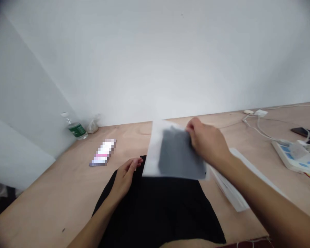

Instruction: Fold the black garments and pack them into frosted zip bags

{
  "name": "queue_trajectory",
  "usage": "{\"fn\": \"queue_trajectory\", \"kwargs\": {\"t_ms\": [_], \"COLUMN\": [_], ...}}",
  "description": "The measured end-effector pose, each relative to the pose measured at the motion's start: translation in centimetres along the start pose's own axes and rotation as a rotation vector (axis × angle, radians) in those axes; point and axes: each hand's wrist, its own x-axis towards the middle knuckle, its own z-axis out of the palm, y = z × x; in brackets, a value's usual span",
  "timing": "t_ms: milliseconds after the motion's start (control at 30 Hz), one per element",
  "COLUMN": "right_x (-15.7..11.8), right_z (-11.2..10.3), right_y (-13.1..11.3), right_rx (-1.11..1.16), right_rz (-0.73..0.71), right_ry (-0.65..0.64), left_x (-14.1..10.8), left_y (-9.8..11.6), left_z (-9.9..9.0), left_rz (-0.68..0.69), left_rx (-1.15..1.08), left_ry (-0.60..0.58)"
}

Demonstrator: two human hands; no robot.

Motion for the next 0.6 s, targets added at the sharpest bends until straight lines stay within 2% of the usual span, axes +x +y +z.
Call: {"fn": "queue_trajectory", "kwargs": {"t_ms": [100,200,333,433,500,600], "right_x": [3.9,5.1,3.9,2.1,1.1,0.1], "right_z": [1.4,4.8,10.7,14.3,15.8,16.8], "right_y": [2.3,3.7,4.4,4.8,5.2,5.7], "right_rx": [-0.019,-0.035,-0.037,-0.021,-0.003,0.032], "right_rz": [0.206,0.269,0.313,0.326,0.315,0.277], "right_ry": [-0.168,-0.213,-0.240,-0.263,-0.281,-0.292], "left_x": [-0.2,-0.3,-0.4,-0.5,-0.5,-0.2], "left_y": [0.1,0.0,-0.3,-0.5,-0.7,-0.8], "left_z": [0.1,0.1,0.1,0.2,0.2,0.1], "left_rz": [0.004,0.011,0.023,0.035,0.043,0.056], "left_rx": [0.035,0.092,0.171,0.222,0.248,0.277], "left_ry": [-0.018,-0.026,-0.034,-0.043,-0.047,-0.044]}}
